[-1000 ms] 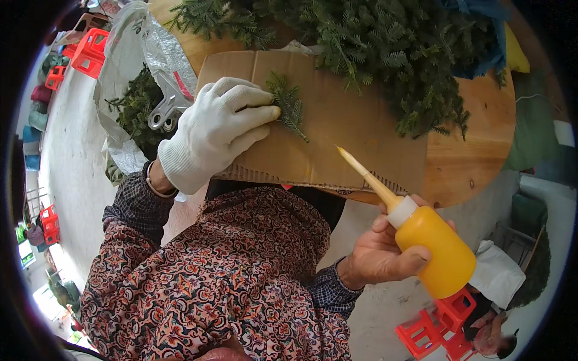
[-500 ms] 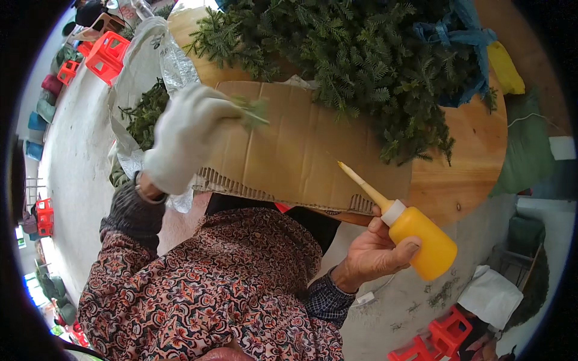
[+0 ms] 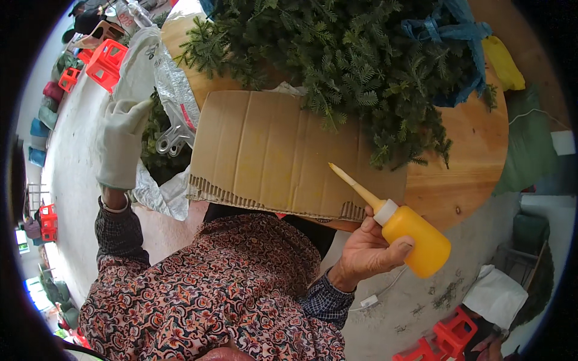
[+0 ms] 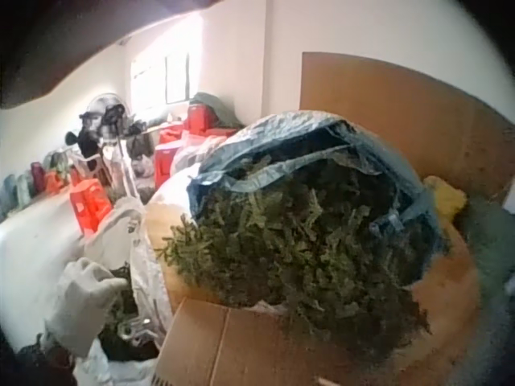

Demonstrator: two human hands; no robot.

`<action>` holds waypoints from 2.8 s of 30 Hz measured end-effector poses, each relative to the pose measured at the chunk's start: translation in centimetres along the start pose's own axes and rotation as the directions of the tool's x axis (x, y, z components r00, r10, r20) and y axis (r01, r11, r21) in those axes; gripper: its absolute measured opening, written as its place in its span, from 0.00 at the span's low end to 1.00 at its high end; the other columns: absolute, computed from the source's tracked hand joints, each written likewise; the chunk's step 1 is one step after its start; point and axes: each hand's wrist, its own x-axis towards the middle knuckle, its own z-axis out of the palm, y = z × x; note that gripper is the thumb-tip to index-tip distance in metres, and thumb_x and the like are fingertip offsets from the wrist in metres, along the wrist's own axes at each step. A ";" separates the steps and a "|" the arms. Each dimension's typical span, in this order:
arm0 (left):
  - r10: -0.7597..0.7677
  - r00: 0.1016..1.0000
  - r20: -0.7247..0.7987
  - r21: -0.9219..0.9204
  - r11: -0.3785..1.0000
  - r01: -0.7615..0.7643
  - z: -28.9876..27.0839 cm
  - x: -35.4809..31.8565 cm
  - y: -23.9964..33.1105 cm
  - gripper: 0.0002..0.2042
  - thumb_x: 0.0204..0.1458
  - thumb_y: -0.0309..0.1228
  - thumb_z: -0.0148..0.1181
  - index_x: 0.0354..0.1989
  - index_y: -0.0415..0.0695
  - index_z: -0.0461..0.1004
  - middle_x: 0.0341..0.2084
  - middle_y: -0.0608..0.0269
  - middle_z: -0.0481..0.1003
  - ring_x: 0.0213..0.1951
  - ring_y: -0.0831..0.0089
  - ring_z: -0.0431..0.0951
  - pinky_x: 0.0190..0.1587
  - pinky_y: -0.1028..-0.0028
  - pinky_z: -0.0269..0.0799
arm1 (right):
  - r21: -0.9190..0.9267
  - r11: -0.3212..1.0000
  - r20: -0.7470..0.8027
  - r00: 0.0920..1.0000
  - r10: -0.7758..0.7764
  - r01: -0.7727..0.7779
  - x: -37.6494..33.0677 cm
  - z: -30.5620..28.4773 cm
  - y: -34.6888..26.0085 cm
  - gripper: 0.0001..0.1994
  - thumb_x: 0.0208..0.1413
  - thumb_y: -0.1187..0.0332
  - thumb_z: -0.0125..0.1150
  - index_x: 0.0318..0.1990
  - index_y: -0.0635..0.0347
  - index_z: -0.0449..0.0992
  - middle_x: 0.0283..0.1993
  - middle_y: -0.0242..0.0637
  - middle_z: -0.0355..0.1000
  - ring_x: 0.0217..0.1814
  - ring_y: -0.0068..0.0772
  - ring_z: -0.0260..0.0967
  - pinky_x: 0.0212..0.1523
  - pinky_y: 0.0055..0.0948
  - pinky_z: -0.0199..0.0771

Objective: Applying a liquid, likely glue or sealant, to small artificial or real pine branches using a squeeze bottle.

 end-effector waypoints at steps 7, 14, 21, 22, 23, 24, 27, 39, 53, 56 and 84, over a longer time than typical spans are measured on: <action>0.559 0.824 -0.097 -0.184 0.803 -0.566 1.3 5.6 14.2 0.09 0.44 0.28 0.59 0.35 0.49 0.70 0.12 0.70 0.63 0.16 0.75 0.61 0.20 0.77 0.61 | 0.108 0.991 0.052 0.996 0.072 -0.078 0.6 -0.5 0.0 0.25 0.58 0.50 0.54 0.50 0.64 0.65 0.40 0.45 0.73 0.29 0.29 0.71 0.26 0.17 0.73; 0.592 0.806 -0.029 -0.141 0.795 -0.589 3.7 7.5 17.7 0.07 0.44 0.34 0.59 0.33 0.54 0.73 0.18 0.71 0.66 0.26 0.73 0.67 0.32 0.75 0.64 | 0.291 0.938 0.010 0.981 0.195 -0.190 1.8 -1.3 -0.2 0.28 0.58 0.46 0.53 0.48 0.66 0.67 0.39 0.45 0.73 0.25 0.27 0.69 0.19 0.13 0.66; 0.510 0.821 -0.257 -0.323 0.755 -0.570 3.0 5.8 15.8 0.03 0.44 0.32 0.58 0.26 0.49 0.71 0.18 0.68 0.68 0.23 0.71 0.67 0.25 0.74 0.64 | 0.338 0.920 0.046 0.980 0.193 -0.198 1.8 -1.4 0.4 0.26 0.57 0.51 0.57 0.48 0.69 0.64 0.43 0.51 0.70 0.26 0.30 0.67 0.21 0.13 0.66; 0.470 0.851 -0.234 -0.318 0.790 -0.523 3.2 5.7 16.1 0.04 0.44 0.33 0.58 0.27 0.50 0.72 0.18 0.69 0.68 0.23 0.72 0.67 0.27 0.74 0.64 | 0.347 0.916 0.054 0.980 0.194 -0.200 1.8 -1.3 0.5 0.26 0.57 0.51 0.57 0.48 0.69 0.64 0.43 0.51 0.70 0.27 0.30 0.67 0.21 0.13 0.66; 0.427 0.879 -0.212 -0.312 0.823 -0.475 3.4 5.6 16.3 0.05 0.43 0.33 0.58 0.29 0.51 0.72 0.19 0.70 0.67 0.24 0.72 0.68 0.29 0.74 0.64 | 0.356 0.912 0.061 0.979 0.193 -0.203 1.8 -1.3 0.6 0.26 0.58 0.51 0.57 0.48 0.69 0.64 0.43 0.51 0.70 0.27 0.30 0.67 0.21 0.13 0.66; 0.383 0.904 -0.191 -0.305 0.852 -0.426 3.6 5.5 16.6 0.07 0.42 0.34 0.59 0.31 0.52 0.73 0.19 0.71 0.67 0.25 0.72 0.68 0.31 0.75 0.65 | 0.366 0.908 0.069 0.979 0.192 -0.204 1.7 -1.2 0.6 0.26 0.58 0.51 0.57 0.48 0.69 0.64 0.43 0.51 0.70 0.27 0.30 0.67 0.20 0.13 0.66; 0.388 0.897 -0.213 -0.192 0.884 -0.427 4.0 5.8 18.0 0.04 0.43 0.33 0.58 0.26 0.50 0.71 0.18 0.69 0.67 0.24 0.71 0.67 0.29 0.73 0.65 | 0.326 0.922 0.062 0.978 0.197 -0.207 1.5 -1.0 0.9 0.27 0.57 0.49 0.56 0.48 0.68 0.65 0.42 0.49 0.71 0.26 0.29 0.68 0.19 0.13 0.66; 0.367 0.903 -0.223 -0.242 0.877 -0.416 5.0 4.8 15.1 0.14 0.50 0.46 0.57 0.28 0.46 0.74 0.17 0.67 0.69 0.24 0.70 0.72 0.27 0.73 0.67 | 0.319 0.926 0.039 0.979 0.201 -0.203 1.8 -1.0 0.9 0.28 0.56 0.47 0.57 0.47 0.68 0.66 0.40 0.47 0.72 0.26 0.29 0.69 0.18 0.12 0.67; 0.286 0.869 0.404 -0.335 0.930 -0.150 1.7 9.6 17.1 0.31 0.44 0.62 0.53 0.20 0.39 0.76 0.17 0.60 0.75 0.18 0.62 0.73 0.22 0.70 0.68 | 0.292 0.936 0.046 0.980 0.194 -0.199 1.1 -0.3 1.2 0.27 0.56 0.48 0.57 0.46 0.67 0.66 0.39 0.46 0.72 0.26 0.28 0.69 0.18 0.11 0.68; 0.284 0.851 0.441 -0.339 0.931 -0.135 2.0 9.6 16.9 0.29 0.47 0.59 0.52 0.21 0.38 0.77 0.16 0.59 0.75 0.17 0.61 0.73 0.21 0.68 0.69 | 0.304 0.931 0.036 0.979 0.198 -0.200 1.1 0.0 1.1 0.27 0.56 0.48 0.57 0.46 0.67 0.66 0.39 0.46 0.72 0.26 0.28 0.69 0.18 0.11 0.68; 0.304 0.953 0.003 -0.604 0.760 -0.241 4.4 0.7 7.5 0.09 0.42 0.34 0.61 0.34 0.49 0.76 0.28 0.66 0.72 0.32 0.67 0.71 0.35 0.69 0.68 | 0.330 0.898 0.282 0.938 0.203 -0.293 -3.2 2.2 1.5 0.29 0.55 0.44 0.55 0.51 0.62 0.65 0.42 0.49 0.70 0.25 0.29 0.69 0.21 0.17 0.70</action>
